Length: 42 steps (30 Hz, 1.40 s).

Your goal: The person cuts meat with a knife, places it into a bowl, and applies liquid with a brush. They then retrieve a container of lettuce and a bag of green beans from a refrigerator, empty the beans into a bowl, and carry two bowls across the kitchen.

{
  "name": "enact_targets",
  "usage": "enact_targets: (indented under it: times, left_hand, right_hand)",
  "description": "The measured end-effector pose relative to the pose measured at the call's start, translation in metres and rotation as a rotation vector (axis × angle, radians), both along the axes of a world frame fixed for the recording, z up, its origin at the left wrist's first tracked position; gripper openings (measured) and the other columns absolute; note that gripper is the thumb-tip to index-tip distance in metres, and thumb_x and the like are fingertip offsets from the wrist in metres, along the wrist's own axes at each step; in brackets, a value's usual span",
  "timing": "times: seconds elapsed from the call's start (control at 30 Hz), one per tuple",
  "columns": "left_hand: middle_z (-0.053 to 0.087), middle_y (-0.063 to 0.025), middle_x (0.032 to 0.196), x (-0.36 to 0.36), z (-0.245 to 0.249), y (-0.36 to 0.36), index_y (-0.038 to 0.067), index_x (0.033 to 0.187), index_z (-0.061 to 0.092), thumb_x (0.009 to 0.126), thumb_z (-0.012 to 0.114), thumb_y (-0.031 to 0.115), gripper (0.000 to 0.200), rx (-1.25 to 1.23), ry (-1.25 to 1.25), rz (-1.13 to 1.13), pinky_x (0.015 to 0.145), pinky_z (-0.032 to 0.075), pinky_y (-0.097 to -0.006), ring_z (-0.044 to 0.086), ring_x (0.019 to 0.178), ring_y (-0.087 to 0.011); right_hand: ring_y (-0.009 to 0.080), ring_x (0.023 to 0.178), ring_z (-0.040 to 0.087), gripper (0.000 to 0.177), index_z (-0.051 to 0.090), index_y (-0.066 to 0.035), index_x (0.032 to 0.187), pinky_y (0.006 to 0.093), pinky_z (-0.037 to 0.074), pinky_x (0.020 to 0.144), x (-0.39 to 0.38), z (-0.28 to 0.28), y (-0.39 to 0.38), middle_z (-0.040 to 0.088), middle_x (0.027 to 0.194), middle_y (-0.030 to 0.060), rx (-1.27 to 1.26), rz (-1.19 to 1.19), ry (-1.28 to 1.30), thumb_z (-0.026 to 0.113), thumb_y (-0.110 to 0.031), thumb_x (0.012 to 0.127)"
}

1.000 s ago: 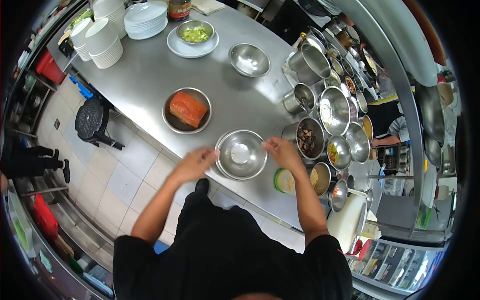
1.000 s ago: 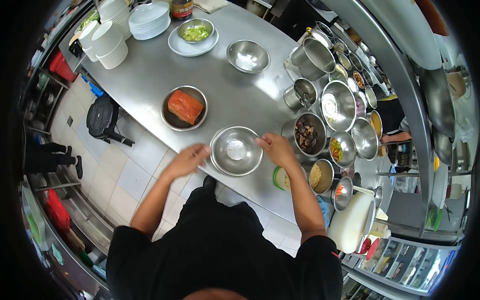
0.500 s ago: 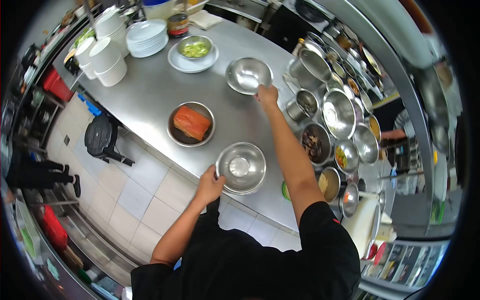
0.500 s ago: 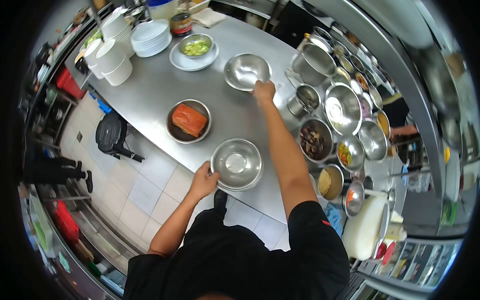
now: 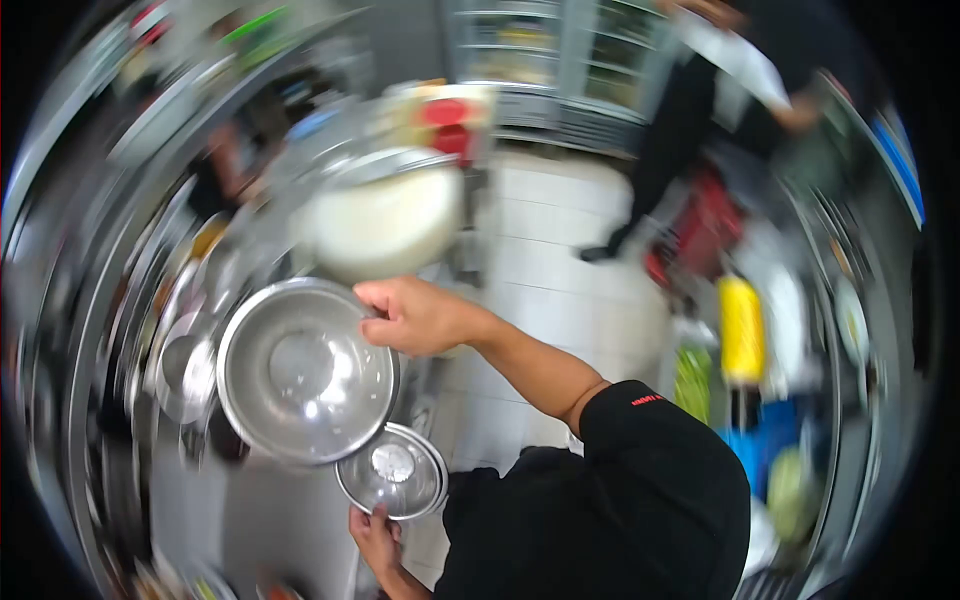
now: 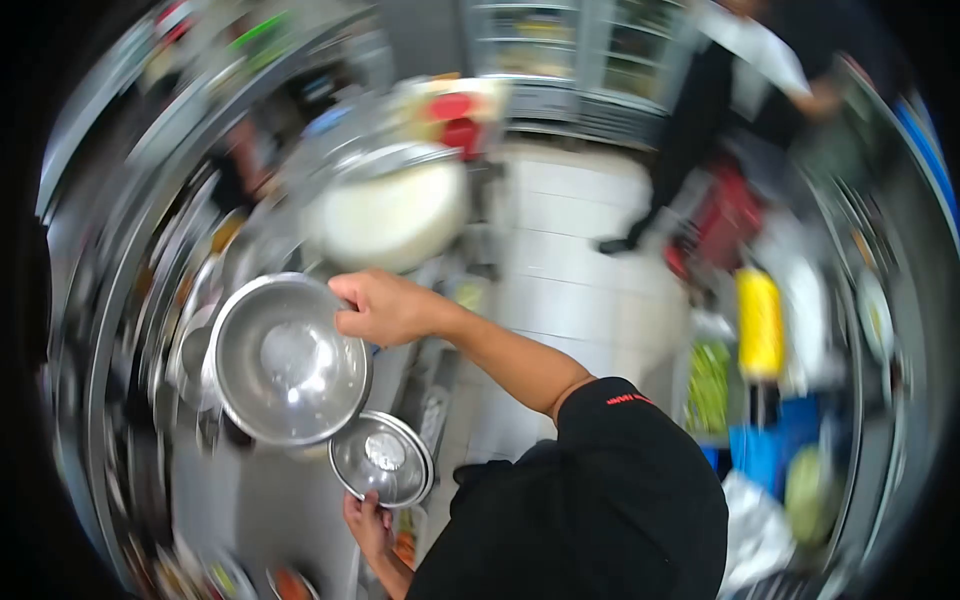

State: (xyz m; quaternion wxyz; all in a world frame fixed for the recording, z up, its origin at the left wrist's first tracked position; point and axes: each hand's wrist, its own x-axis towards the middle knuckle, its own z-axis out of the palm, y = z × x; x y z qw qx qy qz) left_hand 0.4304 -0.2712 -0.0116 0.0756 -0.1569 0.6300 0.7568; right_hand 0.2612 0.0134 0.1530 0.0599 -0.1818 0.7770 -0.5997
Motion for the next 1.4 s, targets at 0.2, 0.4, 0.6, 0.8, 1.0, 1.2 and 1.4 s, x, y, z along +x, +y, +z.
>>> enact_targets:
  times: [0.2, 0.4, 0.6, 0.8, 1.0, 1.2, 1.4]
  left_hand:
    - [0.05, 0.0024, 0.067, -0.046, -0.014, 0.164, 0.004, 0.101, 0.053, 0.081, 0.052, 0.005, 0.02, -0.055, 0.021, -0.632, 0.036, 0.027, -0.0176, 0.036, 0.044, -0.0019]
    - [0.048, 0.0015, 0.064, -0.047, -0.044, 0.308, 0.003, 0.098, 0.051, 0.082, 0.052, 0.006, 0.015, -0.046, -0.057, -1.171, 0.034, 0.023, -0.0184, 0.034, 0.042, -0.0029]
    - [0.049, 0.001, 0.067, -0.002, -0.048, 0.401, 0.004, 0.096, 0.052, 0.081, 0.052, 0.004, 0.015, -0.054, -0.045, -1.414, 0.036, 0.027, -0.0192, 0.037, 0.045, -0.0037]
    - [0.052, -0.0012, 0.068, 0.0, -0.058, 0.391, 0.004, 0.097, 0.056, 0.081, 0.056, 0.008, 0.017, -0.17, -0.081, -1.369, 0.041, 0.036, -0.023, 0.044, 0.048, -0.0071]
    - [0.057, -0.0058, 0.074, -0.008, -0.058, 0.314, 0.001, 0.093, 0.058, 0.079, 0.057, 0.015, 0.02, -0.296, 0.247, -0.905, 0.059, 0.045, -0.0292, 0.052, 0.066, -0.0129]
    - [0.057, -0.0048, 0.071, 0.026, -0.059, 0.188, 0.001, 0.096, 0.059, 0.078, 0.056, 0.014, 0.023, -0.337, 0.09, -0.33, 0.055, 0.044, -0.0288, 0.052, 0.061, -0.0117]
    - [0.055, -0.0036, 0.064, 0.069, -0.06, 0.086, 0.0, 0.091, 0.058, 0.079, 0.059, 0.009, 0.015, -0.154, -0.08, 0.269, 0.041, 0.038, -0.0252, 0.049, 0.046, -0.0102]
  right_hand:
    - [0.0034, 0.047, 0.048, 0.016, 0.047, -0.008, 0.082, 0.0198, 0.041, 0.041, 0.231, -0.006, 0.226, 0.05, 0.066, -0.003, -0.309, -0.836, 0.117, 0.059, -0.017, 0.085]
    - [0.006, 0.051, 0.053, 0.01, 0.055, -0.004, 0.095, 0.0208, 0.044, 0.04, 0.483, 0.008, 0.302, 0.061, 0.077, 0.0024, -0.29, -1.984, 0.789, 0.054, -0.007, 0.086]
    - [0.0157, 0.053, 0.055, 0.011, 0.055, 0.005, 0.086, 0.0257, 0.048, 0.047, 0.664, 0.011, 0.363, 0.059, 0.072, 0.0108, -0.415, -2.407, 1.196, 0.052, -0.005, 0.081]
    - [0.0269, 0.115, 0.042, 0.039, 0.043, 0.002, 0.124, 0.0383, 0.031, 0.098, 0.631, 0.027, 0.389, 0.043, 0.127, 0.0171, -0.46, -2.084, 0.997, 0.039, -0.023, 0.094]
    - [0.0126, 0.088, 0.059, 0.043, 0.048, -0.005, 0.124, 0.0238, 0.046, 0.066, 0.375, -0.076, 0.465, 0.06, 0.11, 0.0088, -0.242, -1.421, 0.069, 0.05, -0.033, 0.092]
    - [0.0102, 0.072, 0.059, 0.031, 0.053, -0.004, 0.109, 0.0203, 0.042, 0.047, 0.122, -0.113, 0.318, 0.061, 0.09, 0.0049, -0.172, -0.678, -0.07, 0.056, -0.024, 0.086]
    - [0.0054, 0.043, 0.047, 0.019, 0.059, 0.002, 0.097, 0.0188, 0.036, 0.037, 0.036, -0.075, 0.111, 0.062, 0.071, 0.0061, -0.244, -0.12, -0.041, 0.055, -0.014, 0.087]
